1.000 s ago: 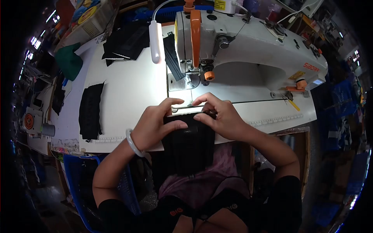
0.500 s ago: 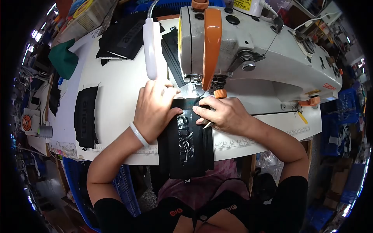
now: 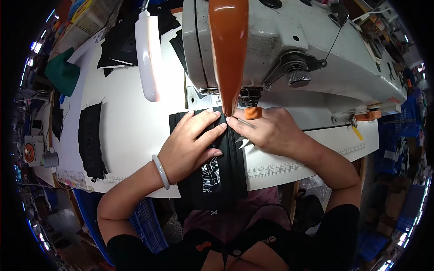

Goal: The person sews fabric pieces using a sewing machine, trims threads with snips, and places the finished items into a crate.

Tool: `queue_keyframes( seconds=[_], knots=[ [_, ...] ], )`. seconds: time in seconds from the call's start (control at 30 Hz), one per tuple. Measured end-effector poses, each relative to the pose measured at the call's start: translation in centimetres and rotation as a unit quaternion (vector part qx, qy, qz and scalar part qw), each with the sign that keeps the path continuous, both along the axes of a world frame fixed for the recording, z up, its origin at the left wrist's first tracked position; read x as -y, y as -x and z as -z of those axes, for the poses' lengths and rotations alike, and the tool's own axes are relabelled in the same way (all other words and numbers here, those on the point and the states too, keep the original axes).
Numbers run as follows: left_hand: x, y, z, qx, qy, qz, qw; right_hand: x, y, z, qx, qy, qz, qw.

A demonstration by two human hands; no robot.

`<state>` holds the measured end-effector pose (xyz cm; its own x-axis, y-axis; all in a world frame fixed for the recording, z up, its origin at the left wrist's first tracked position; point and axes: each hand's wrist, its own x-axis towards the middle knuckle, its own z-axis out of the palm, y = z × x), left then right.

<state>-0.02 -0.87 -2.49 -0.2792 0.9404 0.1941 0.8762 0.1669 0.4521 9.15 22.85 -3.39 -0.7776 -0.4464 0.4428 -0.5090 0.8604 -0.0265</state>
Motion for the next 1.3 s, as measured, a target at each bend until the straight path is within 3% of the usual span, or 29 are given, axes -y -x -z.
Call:
queue_keyframes(
  seconds=[0.4,1.03,1.23,1.3],
  knots=[
    [-0.5,1.5,-0.4,-0.004,0.007,-0.013,1.000,0.0,0.8,-0.2,0.066,-0.023,0.034,0.997],
    [-1.3,2.7,-0.2,-0.043,-0.047,-0.008,0.998,-0.2,1.3,0.4,0.087,0.035,0.058,0.994],
    [-2.0,4.5,0.4,-0.026,-0.053,-0.027,0.998,-0.5,0.5,-1.8,0.172,0.092,0.156,0.968],
    [-1.6,5.6,0.0,0.055,-0.031,-0.024,0.998,-1.1,0.4,-3.2,0.241,0.107,0.202,0.943]
  ],
)
